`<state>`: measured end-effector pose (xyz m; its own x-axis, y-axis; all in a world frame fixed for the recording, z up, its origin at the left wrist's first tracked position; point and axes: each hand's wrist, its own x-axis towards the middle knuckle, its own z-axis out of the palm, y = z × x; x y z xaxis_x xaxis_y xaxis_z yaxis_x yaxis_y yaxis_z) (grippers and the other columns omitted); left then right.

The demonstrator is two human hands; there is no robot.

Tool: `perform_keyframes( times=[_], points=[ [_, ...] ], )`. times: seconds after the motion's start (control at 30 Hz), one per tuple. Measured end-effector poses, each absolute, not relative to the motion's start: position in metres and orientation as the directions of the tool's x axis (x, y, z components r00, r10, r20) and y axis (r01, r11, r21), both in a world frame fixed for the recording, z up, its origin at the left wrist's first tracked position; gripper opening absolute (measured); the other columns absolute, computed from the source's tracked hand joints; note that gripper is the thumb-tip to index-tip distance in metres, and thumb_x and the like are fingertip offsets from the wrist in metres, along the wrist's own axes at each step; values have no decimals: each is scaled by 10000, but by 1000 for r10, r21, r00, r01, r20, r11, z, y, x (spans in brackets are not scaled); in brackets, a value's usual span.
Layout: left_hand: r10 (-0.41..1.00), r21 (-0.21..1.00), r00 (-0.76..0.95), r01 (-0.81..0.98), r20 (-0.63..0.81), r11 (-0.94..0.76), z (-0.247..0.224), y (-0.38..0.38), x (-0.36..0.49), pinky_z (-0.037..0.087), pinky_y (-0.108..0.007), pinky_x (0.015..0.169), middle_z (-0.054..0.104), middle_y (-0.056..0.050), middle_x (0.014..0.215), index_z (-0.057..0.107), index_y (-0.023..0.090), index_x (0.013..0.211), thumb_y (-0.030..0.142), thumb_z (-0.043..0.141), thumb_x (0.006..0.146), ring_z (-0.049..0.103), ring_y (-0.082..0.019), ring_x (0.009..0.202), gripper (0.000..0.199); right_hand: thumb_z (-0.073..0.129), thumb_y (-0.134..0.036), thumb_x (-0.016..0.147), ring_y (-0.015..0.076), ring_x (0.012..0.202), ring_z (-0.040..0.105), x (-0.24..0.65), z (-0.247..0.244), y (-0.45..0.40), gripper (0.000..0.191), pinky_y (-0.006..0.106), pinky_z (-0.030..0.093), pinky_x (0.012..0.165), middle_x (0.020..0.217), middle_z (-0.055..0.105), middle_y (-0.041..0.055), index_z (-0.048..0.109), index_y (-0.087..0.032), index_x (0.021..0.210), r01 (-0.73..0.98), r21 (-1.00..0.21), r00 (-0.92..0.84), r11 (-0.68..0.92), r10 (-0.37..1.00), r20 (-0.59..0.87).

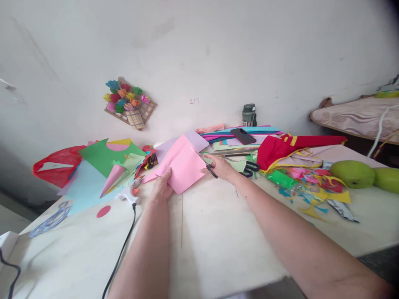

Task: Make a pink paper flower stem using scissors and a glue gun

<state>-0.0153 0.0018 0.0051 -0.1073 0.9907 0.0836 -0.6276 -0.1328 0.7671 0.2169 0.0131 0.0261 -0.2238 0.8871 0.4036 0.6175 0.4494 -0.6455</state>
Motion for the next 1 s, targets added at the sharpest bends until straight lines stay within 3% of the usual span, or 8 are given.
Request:
perform_keyframes(
  times=[0.3,0.57,1.0],
  points=[
    [990,757,-135,-643,35,-115,7,0,-14,439,-269,875,637,-71,957,550,168,1034,116,577,713,585,-171,914,326,628,-455,587,112,540,465,215,27,11,587,208,298,489,585,528,-47,488,-259,1123,581,-685,-215,440,894,392],
    [989,754,-145,-651,-3,-93,10,-1,-12,446,-271,865,642,-64,939,538,178,1049,110,576,713,593,-169,896,344,640,-453,591,69,373,400,213,24,12,628,204,316,410,516,498,-64,459,-236,1151,476,-769,-234,426,905,356],
    [992,747,-125,-656,35,-108,9,-2,-12,447,-276,868,636,-65,964,538,180,1057,110,587,702,579,-180,927,365,668,-396,586,44,335,374,210,24,10,630,177,324,326,525,491,-63,452,-222,1151,370,-836,-238,406,911,337]
  ],
)
